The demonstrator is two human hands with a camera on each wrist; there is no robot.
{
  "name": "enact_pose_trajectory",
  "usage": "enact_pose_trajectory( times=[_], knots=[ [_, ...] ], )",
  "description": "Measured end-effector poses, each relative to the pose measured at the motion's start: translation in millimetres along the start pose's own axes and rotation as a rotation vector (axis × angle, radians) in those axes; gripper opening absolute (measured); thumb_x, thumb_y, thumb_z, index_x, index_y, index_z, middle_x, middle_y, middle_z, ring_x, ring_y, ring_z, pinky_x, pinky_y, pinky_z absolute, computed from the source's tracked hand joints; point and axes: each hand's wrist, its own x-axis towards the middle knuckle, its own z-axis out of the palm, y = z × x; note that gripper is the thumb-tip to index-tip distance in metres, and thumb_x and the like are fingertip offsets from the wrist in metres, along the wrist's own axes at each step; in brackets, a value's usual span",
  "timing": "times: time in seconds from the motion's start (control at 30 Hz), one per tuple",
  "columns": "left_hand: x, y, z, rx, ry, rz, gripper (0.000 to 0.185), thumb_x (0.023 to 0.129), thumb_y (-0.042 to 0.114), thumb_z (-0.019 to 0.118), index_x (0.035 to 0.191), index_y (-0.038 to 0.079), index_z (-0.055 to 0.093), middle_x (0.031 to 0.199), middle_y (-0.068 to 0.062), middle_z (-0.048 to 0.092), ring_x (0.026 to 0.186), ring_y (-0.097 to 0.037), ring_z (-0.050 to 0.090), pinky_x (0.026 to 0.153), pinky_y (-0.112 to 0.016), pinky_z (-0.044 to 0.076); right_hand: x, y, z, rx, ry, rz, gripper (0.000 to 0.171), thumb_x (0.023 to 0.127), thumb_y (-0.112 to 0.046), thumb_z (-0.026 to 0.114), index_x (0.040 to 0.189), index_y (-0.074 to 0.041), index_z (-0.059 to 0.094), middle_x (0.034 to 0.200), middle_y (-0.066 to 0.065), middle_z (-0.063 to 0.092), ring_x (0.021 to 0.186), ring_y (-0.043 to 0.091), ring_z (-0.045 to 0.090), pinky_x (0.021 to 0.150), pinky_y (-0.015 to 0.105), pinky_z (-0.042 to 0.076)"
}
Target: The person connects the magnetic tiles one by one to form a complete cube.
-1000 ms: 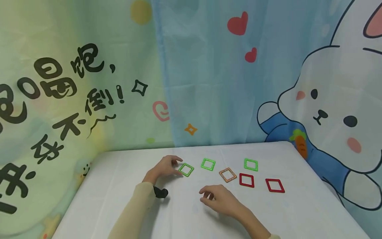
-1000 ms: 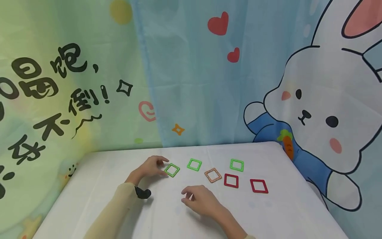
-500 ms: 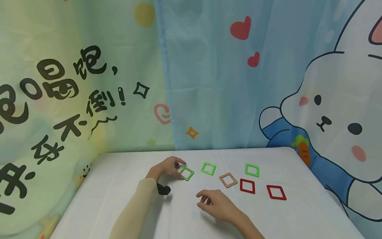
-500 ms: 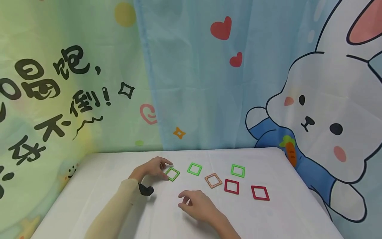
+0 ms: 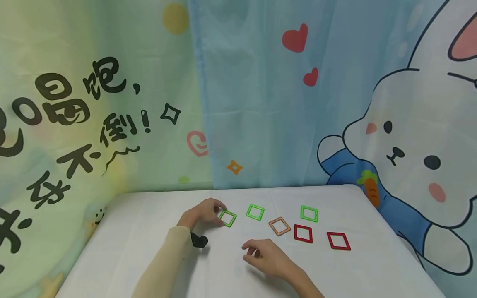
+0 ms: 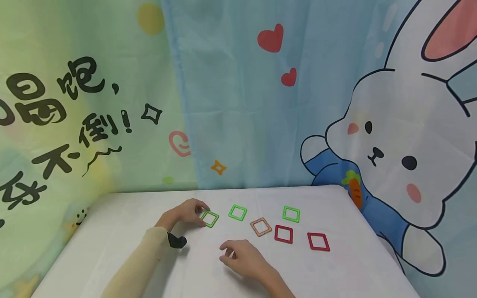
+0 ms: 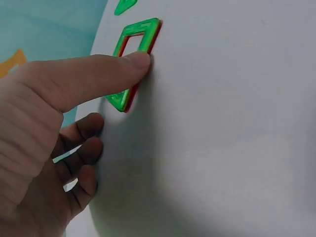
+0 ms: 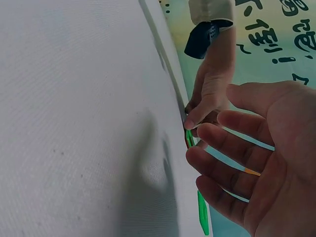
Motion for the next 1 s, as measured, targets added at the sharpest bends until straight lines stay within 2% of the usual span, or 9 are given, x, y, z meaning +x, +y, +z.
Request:
enact_pose_trajectory(
  times=[0.1, 0.37, 0.57, 0.67, 0.77, 1.0],
  knots=[
    [-5.4, -2.9, 2.4, -0.029, 0.019, 0.002, 0.047, 0.071, 0.025, 0.088, 0.113, 0.015, 0.07, 0.095, 0.001, 0.057, 0.087, -0.017, 0.052, 0.082, -0.036, 0.044, 0.6, -1.5, 0.3, 0.004, -0.011, 0.014, 0.022, 0.092, -0.021, 0.067, 0.109, -0.008, 0.068, 0.086, -0.011, 0.063, 0.074, 0.006, 0.057, 0.065, 0.026, 0.047],
    [-14.3, -6.8, 11.3, -0.061, 0.128, -0.016, 0.05, 0.066, 0.032, 0.09, 0.108, 0.013, 0.07, 0.099, 0.001, 0.059, 0.093, -0.017, 0.054, 0.088, -0.038, 0.044, 1.5, -5.9, -5.9, -0.016, -0.019, 0.018, 0.022, 0.092, -0.022, 0.067, 0.109, -0.008, 0.068, 0.086, -0.012, 0.064, 0.075, 0.006, 0.057, 0.068, 0.028, 0.048],
    [-24.2, -2.9, 18.7, -0.022, 0.195, 0.061, 0.052, 0.065, 0.034, 0.091, 0.107, 0.01, 0.07, 0.104, -0.003, 0.06, 0.103, -0.023, 0.056, 0.093, -0.04, 0.043, -3.9, -6.0, -9.6, -0.022, -0.009, 0.036, 0.022, 0.092, -0.021, 0.068, 0.109, -0.008, 0.068, 0.086, -0.011, 0.063, 0.075, 0.008, 0.057, 0.068, 0.028, 0.048],
    [-32.2, -3.2, 23.1, 0.009, 0.19, 0.079, 0.058, 0.066, 0.035, 0.09, 0.113, 0.009, 0.069, 0.111, -0.006, 0.059, 0.109, -0.027, 0.055, 0.096, -0.042, 0.042, -9.0, -4.7, -9.0, -0.019, -0.007, 0.048, 0.022, 0.092, -0.022, 0.068, 0.109, -0.008, 0.068, 0.086, -0.011, 0.063, 0.075, 0.008, 0.056, 0.067, 0.027, 0.048],
    [-40.5, -3.4, 25.5, -0.008, 0.168, 0.057, 0.058, 0.068, 0.032, 0.09, 0.117, 0.009, 0.068, 0.114, -0.007, 0.056, 0.112, -0.028, 0.052, 0.098, -0.043, 0.039, -13.7, -2.8, -7.7, -0.019, -0.006, 0.057, 0.022, 0.091, -0.022, 0.068, 0.109, -0.009, 0.069, 0.086, -0.011, 0.063, 0.074, 0.008, 0.056, 0.066, 0.028, 0.048],
    [-52.1, -2.1, 25.6, -0.059, 0.168, 0.053, 0.051, 0.069, 0.029, 0.088, 0.112, 0.008, 0.07, 0.123, -0.012, 0.054, 0.118, -0.032, 0.049, 0.102, -0.046, 0.036, -21.9, 1.1, -15.4, -0.033, 0.044, 0.057, 0.022, 0.092, -0.02, 0.068, 0.11, -0.008, 0.068, 0.086, -0.012, 0.063, 0.078, 0.008, 0.058, 0.071, 0.03, 0.049]
  ],
)
